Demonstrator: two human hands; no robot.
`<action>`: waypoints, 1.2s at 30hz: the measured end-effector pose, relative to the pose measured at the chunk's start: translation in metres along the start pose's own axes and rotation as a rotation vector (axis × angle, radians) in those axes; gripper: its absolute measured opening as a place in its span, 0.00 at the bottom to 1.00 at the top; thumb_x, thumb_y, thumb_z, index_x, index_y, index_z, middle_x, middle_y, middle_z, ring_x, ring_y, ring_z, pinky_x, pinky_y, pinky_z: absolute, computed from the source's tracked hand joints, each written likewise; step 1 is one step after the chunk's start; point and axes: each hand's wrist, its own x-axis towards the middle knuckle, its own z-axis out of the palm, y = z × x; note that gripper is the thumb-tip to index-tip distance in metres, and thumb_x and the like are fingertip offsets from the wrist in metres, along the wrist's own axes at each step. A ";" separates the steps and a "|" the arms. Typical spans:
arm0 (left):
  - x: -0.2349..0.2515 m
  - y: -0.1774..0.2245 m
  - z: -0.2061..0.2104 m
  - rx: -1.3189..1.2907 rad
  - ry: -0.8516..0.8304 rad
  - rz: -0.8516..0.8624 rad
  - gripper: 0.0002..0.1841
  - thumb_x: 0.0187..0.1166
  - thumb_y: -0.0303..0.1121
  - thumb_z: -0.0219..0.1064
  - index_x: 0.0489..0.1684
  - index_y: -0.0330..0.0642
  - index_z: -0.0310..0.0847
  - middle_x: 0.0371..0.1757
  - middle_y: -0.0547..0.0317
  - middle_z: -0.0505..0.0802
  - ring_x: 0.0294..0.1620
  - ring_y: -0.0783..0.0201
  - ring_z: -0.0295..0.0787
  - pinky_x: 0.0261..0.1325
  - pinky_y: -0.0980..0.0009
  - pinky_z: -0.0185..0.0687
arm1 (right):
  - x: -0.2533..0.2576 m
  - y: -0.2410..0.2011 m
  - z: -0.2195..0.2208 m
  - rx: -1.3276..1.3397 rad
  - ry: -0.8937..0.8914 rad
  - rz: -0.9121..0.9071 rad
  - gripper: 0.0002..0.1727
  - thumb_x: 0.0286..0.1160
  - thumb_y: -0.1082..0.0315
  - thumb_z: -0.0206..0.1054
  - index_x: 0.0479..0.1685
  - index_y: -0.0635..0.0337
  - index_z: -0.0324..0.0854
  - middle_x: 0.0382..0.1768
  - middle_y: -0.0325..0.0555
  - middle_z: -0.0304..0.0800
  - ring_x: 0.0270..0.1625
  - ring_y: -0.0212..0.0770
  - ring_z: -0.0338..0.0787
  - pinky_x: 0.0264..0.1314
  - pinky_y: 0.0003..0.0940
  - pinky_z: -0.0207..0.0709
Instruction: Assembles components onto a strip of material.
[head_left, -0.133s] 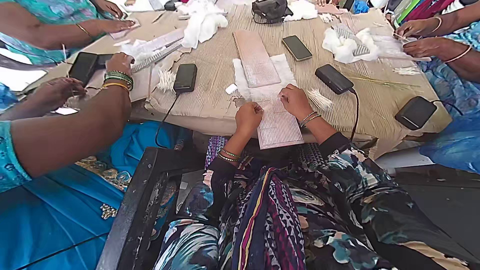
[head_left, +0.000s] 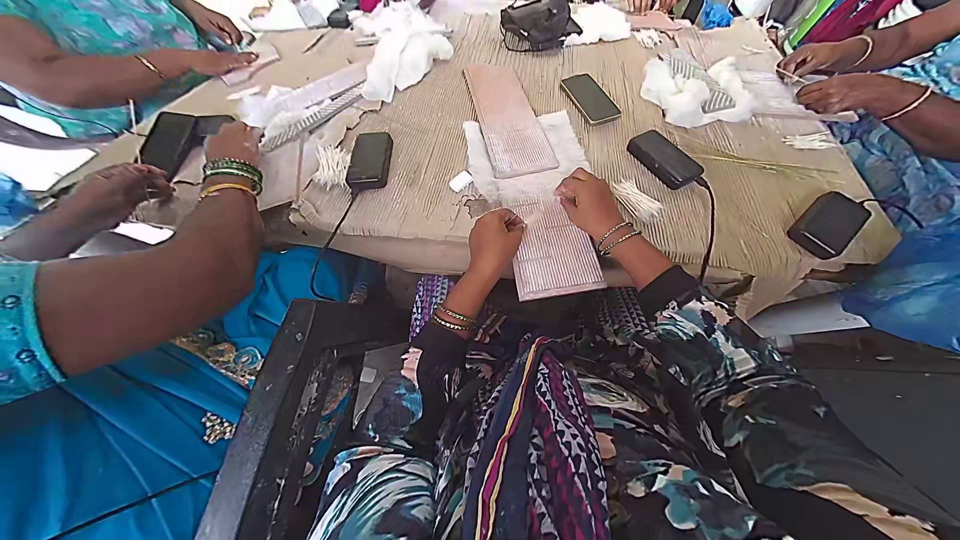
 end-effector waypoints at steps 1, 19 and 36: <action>0.005 -0.003 0.001 -0.017 -0.013 -0.015 0.07 0.81 0.31 0.70 0.41 0.35 0.90 0.38 0.47 0.93 0.41 0.50 0.89 0.49 0.44 0.80 | -0.005 -0.005 -0.003 0.022 0.028 -0.003 0.13 0.74 0.74 0.68 0.55 0.64 0.90 0.59 0.64 0.87 0.62 0.65 0.86 0.63 0.66 0.74; -0.021 -0.016 0.005 -0.471 -0.066 0.126 0.11 0.81 0.25 0.69 0.56 0.30 0.82 0.41 0.55 0.90 0.35 0.73 0.81 0.42 0.74 0.78 | -0.050 -0.040 -0.010 0.901 -0.111 0.105 0.03 0.71 0.82 0.70 0.39 0.69 0.86 0.32 0.37 0.89 0.34 0.20 0.83 0.44 0.18 0.80; -0.018 -0.016 0.008 -0.259 -0.024 -0.007 0.03 0.78 0.23 0.71 0.40 0.34 0.91 0.32 0.54 0.92 0.27 0.68 0.82 0.38 0.65 0.80 | -0.052 -0.021 -0.006 0.536 -0.068 0.060 0.06 0.71 0.78 0.71 0.44 0.69 0.87 0.37 0.51 0.90 0.35 0.37 0.84 0.43 0.34 0.79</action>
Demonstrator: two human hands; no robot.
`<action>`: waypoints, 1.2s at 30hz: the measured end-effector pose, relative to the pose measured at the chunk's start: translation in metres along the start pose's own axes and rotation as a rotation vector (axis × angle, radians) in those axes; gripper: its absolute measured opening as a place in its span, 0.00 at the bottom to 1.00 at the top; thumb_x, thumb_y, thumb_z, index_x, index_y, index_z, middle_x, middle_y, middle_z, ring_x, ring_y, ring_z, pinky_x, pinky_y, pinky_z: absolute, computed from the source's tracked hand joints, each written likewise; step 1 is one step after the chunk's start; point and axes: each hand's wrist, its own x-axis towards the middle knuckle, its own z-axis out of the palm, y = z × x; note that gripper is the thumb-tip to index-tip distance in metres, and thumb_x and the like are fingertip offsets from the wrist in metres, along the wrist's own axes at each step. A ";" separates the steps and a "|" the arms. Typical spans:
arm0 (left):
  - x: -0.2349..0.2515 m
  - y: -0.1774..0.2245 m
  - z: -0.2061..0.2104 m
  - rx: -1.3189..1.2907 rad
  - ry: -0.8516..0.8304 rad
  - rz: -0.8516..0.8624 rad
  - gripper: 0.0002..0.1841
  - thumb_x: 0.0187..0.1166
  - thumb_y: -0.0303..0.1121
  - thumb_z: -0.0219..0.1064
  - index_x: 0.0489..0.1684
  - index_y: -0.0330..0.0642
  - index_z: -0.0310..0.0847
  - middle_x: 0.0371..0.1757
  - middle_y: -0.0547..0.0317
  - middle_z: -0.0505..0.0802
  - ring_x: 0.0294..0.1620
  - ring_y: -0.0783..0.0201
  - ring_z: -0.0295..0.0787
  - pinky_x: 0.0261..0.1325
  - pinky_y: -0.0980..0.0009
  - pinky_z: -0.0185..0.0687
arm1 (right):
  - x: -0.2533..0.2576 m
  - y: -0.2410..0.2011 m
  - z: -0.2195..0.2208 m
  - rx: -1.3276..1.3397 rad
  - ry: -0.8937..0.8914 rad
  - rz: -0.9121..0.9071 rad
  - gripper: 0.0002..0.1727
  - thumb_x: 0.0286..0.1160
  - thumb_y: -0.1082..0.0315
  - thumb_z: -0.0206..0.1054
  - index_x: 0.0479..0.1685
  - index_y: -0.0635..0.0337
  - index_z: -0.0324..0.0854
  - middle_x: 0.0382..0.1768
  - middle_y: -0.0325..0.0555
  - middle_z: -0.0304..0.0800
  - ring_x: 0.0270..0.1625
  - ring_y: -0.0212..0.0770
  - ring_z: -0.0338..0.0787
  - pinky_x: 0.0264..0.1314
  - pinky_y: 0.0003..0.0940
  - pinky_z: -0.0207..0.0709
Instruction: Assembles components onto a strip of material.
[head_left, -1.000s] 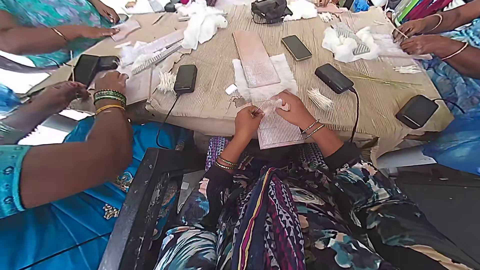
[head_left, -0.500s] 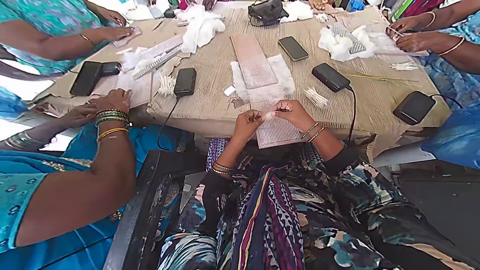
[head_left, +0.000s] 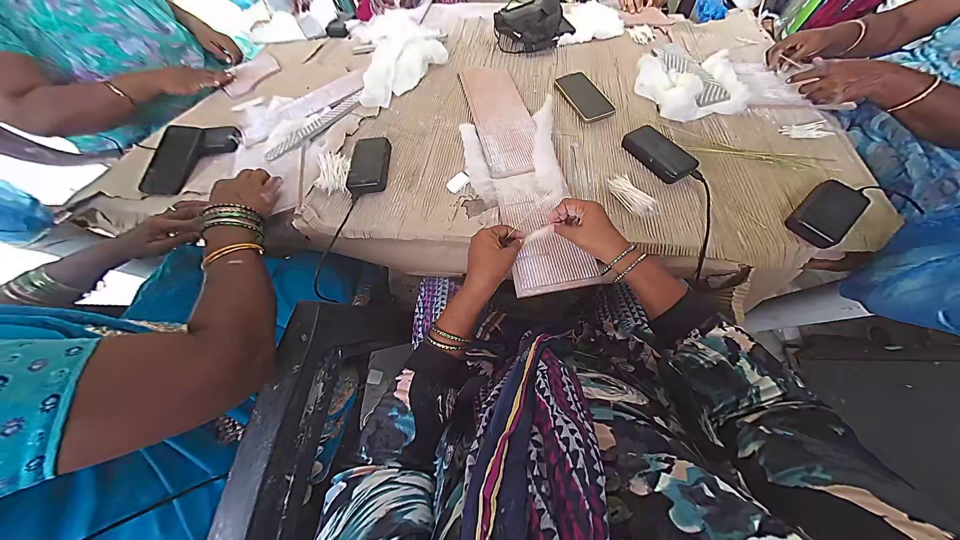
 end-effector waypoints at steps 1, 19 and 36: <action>0.000 -0.001 0.000 0.026 0.002 0.012 0.03 0.78 0.24 0.71 0.40 0.34 0.91 0.33 0.54 0.93 0.28 0.67 0.82 0.38 0.63 0.80 | -0.002 0.000 0.000 -0.018 0.008 -0.007 0.06 0.72 0.78 0.70 0.44 0.68 0.87 0.37 0.52 0.90 0.35 0.39 0.85 0.43 0.36 0.80; -0.022 -0.001 -0.012 0.562 0.110 0.288 0.18 0.81 0.20 0.62 0.61 0.47 0.93 0.47 0.41 0.88 0.39 0.46 0.89 0.41 0.49 0.85 | -0.002 0.001 0.002 -0.283 0.054 0.014 0.22 0.69 0.71 0.77 0.64 0.65 0.85 0.58 0.62 0.84 0.50 0.55 0.87 0.56 0.51 0.81; -0.025 0.026 -0.012 0.732 -0.114 0.003 0.21 0.85 0.27 0.56 0.70 0.51 0.88 0.66 0.39 0.88 0.60 0.43 0.90 0.62 0.48 0.85 | -0.024 -0.038 0.041 -0.729 -0.400 -0.112 0.45 0.90 0.38 0.40 0.92 0.69 0.53 0.95 0.59 0.47 0.97 0.55 0.47 0.95 0.61 0.34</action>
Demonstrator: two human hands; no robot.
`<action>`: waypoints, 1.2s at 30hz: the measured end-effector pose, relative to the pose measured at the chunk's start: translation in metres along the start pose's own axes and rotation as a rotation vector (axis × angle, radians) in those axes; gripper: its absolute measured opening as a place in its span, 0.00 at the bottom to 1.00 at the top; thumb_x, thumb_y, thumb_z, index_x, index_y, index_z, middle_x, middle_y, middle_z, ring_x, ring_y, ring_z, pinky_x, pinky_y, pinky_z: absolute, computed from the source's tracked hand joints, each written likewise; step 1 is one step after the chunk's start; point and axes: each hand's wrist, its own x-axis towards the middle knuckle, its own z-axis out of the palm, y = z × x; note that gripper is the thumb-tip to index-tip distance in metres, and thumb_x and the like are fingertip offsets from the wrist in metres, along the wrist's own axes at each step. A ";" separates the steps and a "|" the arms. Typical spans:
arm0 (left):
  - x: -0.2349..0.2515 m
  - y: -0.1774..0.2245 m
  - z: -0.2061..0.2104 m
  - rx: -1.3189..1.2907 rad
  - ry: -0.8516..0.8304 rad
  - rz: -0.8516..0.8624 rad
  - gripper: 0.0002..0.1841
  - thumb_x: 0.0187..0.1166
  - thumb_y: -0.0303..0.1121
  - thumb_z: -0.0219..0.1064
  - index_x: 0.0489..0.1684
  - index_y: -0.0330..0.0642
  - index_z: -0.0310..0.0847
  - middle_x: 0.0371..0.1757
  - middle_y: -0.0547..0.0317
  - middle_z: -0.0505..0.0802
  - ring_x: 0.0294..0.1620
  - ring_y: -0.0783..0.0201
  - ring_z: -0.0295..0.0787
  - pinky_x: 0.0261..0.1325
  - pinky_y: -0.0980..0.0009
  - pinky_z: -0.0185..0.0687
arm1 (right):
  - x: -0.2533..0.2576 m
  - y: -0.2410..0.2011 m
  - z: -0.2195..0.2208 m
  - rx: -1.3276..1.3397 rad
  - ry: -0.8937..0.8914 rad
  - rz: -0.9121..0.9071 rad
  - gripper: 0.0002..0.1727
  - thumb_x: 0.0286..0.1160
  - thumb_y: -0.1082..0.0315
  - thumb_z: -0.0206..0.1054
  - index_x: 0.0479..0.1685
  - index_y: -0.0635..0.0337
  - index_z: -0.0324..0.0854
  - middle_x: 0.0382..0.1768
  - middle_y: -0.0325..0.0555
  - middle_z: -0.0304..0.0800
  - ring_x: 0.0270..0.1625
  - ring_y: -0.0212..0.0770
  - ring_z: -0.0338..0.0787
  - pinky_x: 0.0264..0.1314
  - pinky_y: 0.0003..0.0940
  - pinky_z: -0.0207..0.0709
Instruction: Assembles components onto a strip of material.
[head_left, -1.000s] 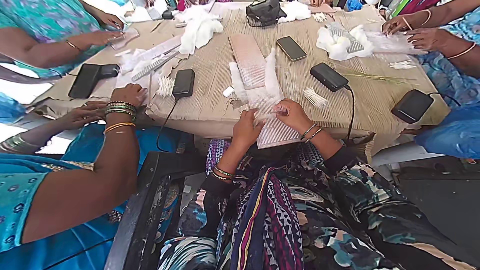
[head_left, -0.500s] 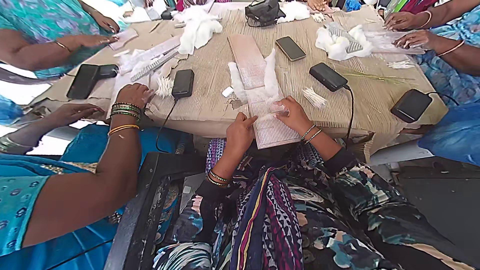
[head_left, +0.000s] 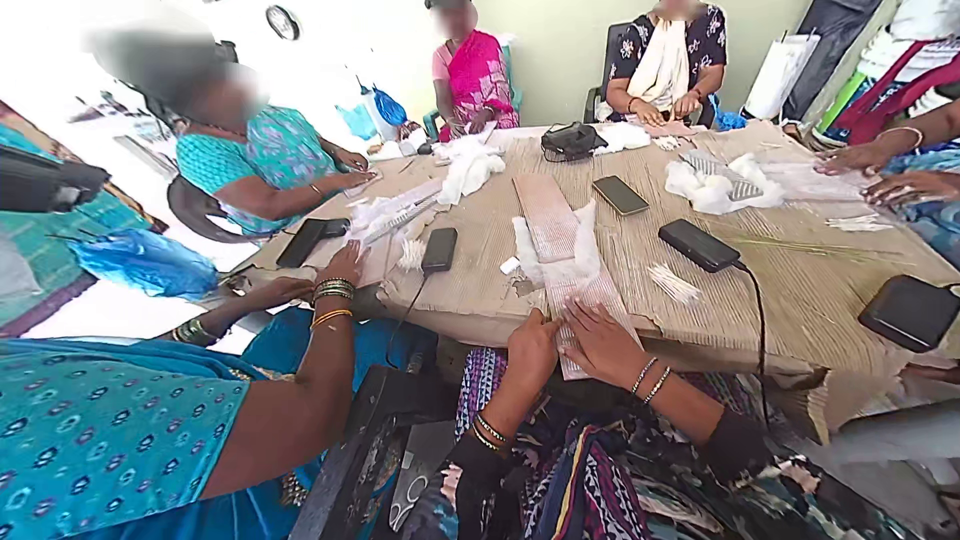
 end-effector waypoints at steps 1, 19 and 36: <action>-0.001 0.001 -0.001 -0.006 -0.024 -0.005 0.21 0.86 0.27 0.56 0.72 0.52 0.87 0.67 0.40 0.87 0.62 0.44 0.90 0.64 0.48 0.84 | -0.003 0.000 -0.001 -0.011 -0.020 0.027 0.46 0.89 0.37 0.40 0.92 0.68 0.53 0.95 0.59 0.46 0.97 0.55 0.47 0.95 0.61 0.33; -0.031 -0.022 0.022 -0.161 0.273 0.159 0.16 0.82 0.22 0.56 0.55 0.35 0.93 0.53 0.39 0.94 0.52 0.43 0.94 0.58 0.49 0.87 | -0.014 -0.003 -0.002 -0.073 0.010 0.079 0.45 0.87 0.36 0.49 0.93 0.61 0.55 0.95 0.60 0.47 0.96 0.62 0.46 0.92 0.69 0.33; -0.041 -0.023 0.030 -0.089 0.387 0.246 0.13 0.81 0.25 0.60 0.41 0.30 0.93 0.42 0.40 0.95 0.44 0.42 0.96 0.49 0.46 0.90 | -0.039 -0.017 -0.021 -0.006 0.002 0.124 0.43 0.88 0.33 0.42 0.93 0.54 0.58 0.94 0.54 0.51 0.96 0.57 0.49 0.92 0.71 0.31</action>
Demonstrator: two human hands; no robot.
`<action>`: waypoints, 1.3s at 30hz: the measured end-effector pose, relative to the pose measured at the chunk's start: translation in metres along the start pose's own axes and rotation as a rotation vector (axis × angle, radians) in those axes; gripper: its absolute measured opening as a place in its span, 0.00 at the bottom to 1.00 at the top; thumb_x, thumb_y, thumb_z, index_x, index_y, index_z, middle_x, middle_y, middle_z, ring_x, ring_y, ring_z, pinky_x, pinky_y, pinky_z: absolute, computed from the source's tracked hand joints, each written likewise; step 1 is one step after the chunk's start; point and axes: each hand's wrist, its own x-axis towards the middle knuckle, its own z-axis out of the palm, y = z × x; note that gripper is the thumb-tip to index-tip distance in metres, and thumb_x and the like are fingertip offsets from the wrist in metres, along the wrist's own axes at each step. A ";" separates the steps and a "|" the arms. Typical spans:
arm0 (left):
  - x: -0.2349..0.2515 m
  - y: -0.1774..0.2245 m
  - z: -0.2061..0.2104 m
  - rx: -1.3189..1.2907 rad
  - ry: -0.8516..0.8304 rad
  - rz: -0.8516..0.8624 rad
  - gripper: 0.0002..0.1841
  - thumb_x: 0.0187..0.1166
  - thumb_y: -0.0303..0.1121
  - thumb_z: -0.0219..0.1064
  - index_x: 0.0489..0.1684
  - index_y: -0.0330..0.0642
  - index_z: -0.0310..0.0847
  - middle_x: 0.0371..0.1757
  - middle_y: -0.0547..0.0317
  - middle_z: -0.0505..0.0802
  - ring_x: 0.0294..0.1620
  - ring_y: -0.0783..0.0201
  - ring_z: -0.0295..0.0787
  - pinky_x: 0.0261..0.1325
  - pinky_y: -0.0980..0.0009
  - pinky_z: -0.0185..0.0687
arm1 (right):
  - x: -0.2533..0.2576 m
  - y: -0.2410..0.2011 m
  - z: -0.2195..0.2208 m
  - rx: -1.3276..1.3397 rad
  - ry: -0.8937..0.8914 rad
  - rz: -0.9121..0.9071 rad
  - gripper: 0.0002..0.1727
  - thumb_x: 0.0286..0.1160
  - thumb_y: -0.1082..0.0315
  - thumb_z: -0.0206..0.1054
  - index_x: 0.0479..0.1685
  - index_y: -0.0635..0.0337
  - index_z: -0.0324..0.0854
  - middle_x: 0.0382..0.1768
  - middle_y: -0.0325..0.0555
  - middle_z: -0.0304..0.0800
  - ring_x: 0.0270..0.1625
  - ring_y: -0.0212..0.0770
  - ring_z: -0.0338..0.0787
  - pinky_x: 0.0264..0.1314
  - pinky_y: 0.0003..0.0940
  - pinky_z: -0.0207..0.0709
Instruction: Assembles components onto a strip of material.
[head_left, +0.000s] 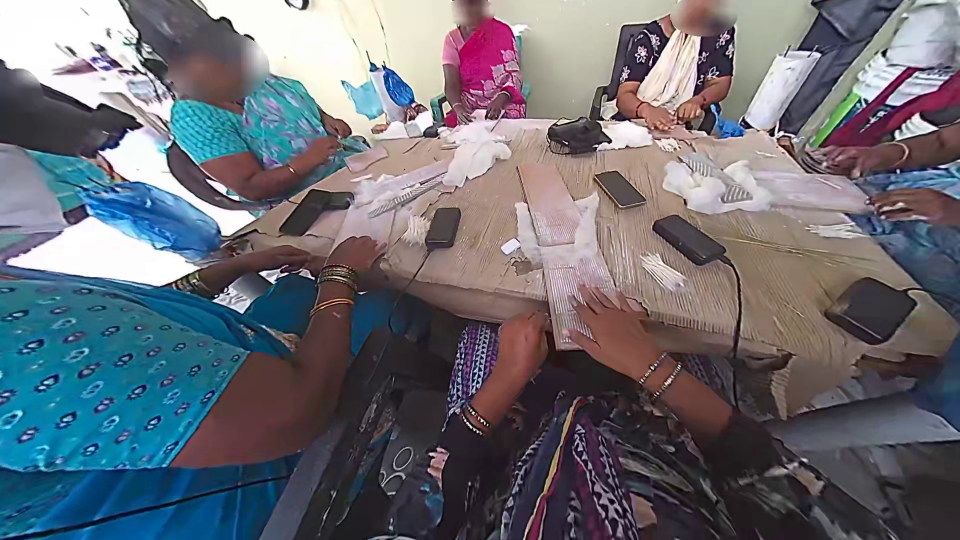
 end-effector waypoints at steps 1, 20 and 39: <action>0.005 -0.001 -0.001 0.006 -0.033 -0.028 0.14 0.82 0.26 0.58 0.44 0.30 0.92 0.45 0.39 0.95 0.47 0.41 0.96 0.52 0.45 0.89 | 0.011 0.001 0.005 -0.005 -0.070 0.021 0.46 0.87 0.32 0.42 0.95 0.55 0.53 0.96 0.55 0.44 0.97 0.57 0.42 0.93 0.70 0.28; -0.019 -0.002 0.008 0.016 0.122 0.148 0.10 0.76 0.25 0.64 0.39 0.34 0.95 0.35 0.44 0.95 0.36 0.45 0.96 0.38 0.49 0.89 | -0.010 0.025 0.024 -0.011 0.429 -0.139 0.06 0.72 0.72 0.70 0.31 0.61 0.91 0.38 0.53 0.90 0.48 0.58 0.89 0.52 0.60 0.74; 0.008 -0.007 0.008 -0.037 -0.039 0.193 0.08 0.77 0.20 0.63 0.34 0.31 0.90 0.31 0.42 0.91 0.31 0.43 0.93 0.33 0.46 0.87 | -0.004 0.053 0.011 -0.031 0.563 -0.216 0.07 0.69 0.71 0.69 0.26 0.60 0.90 0.29 0.49 0.88 0.38 0.53 0.88 0.41 0.52 0.72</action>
